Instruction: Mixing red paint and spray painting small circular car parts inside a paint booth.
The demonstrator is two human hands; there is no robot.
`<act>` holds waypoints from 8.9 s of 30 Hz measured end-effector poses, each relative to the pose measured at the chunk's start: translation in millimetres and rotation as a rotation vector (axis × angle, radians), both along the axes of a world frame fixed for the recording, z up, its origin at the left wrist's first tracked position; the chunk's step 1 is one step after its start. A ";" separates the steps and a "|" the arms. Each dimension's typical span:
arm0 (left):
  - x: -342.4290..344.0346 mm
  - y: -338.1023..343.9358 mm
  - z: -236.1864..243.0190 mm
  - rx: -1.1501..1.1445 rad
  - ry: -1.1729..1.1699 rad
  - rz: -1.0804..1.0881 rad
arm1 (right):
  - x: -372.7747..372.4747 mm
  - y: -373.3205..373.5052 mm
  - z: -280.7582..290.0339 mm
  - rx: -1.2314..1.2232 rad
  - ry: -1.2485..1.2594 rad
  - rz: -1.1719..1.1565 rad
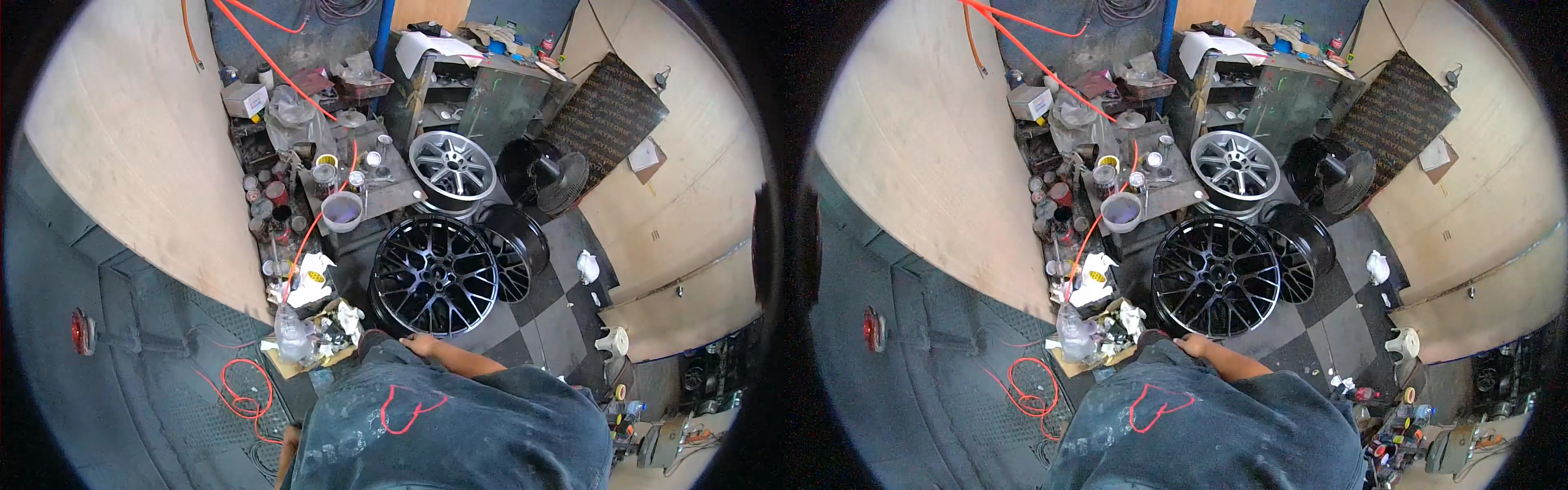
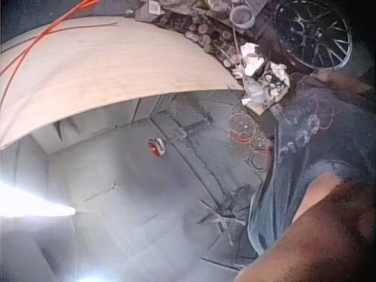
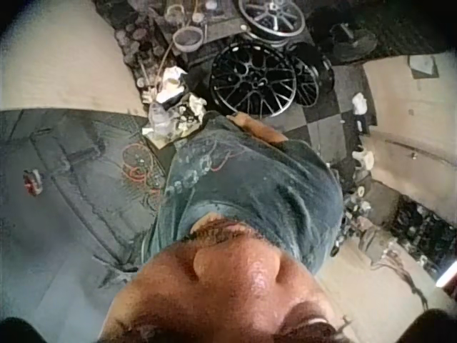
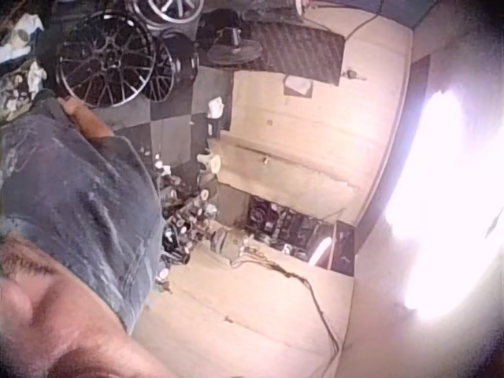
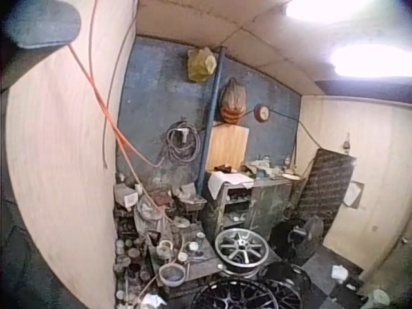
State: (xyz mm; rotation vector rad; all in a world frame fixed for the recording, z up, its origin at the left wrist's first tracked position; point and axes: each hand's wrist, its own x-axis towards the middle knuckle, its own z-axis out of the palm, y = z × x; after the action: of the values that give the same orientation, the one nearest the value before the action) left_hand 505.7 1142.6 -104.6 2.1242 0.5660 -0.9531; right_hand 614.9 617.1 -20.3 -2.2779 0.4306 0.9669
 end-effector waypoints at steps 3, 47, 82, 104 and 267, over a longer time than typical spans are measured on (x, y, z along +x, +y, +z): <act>21.8 -1.0 6.7 0.015 -0.037 0.048 | 10.3 0.4 -15.5 -0.015 0.020 -0.023; 252.6 -196.3 161.8 -0.285 -0.492 -0.413 | -72.0 -92.7 -154.8 -0.055 0.082 0.571; -106.8 -1068.7 250.6 -1.308 0.764 -2.097 | -543.4 -624.7 35.5 -0.009 -0.685 -1.950; 97.5 -1531.4 276.4 -1.092 0.227 -1.521 | -504.0 -1148.8 -27.9 0.166 -0.221 -1.645; 506.8 -2177.7 361.1 -0.626 -0.865 -1.055 | 77.0 -1755.4 102.6 1.165 -0.790 -1.380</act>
State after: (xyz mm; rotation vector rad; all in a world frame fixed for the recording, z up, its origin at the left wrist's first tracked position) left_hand 1012.5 -1035.1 256.5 1.8913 -1.2171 -0.4620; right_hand 691.9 -1138.3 82.4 -0.7356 0.6489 -0.3902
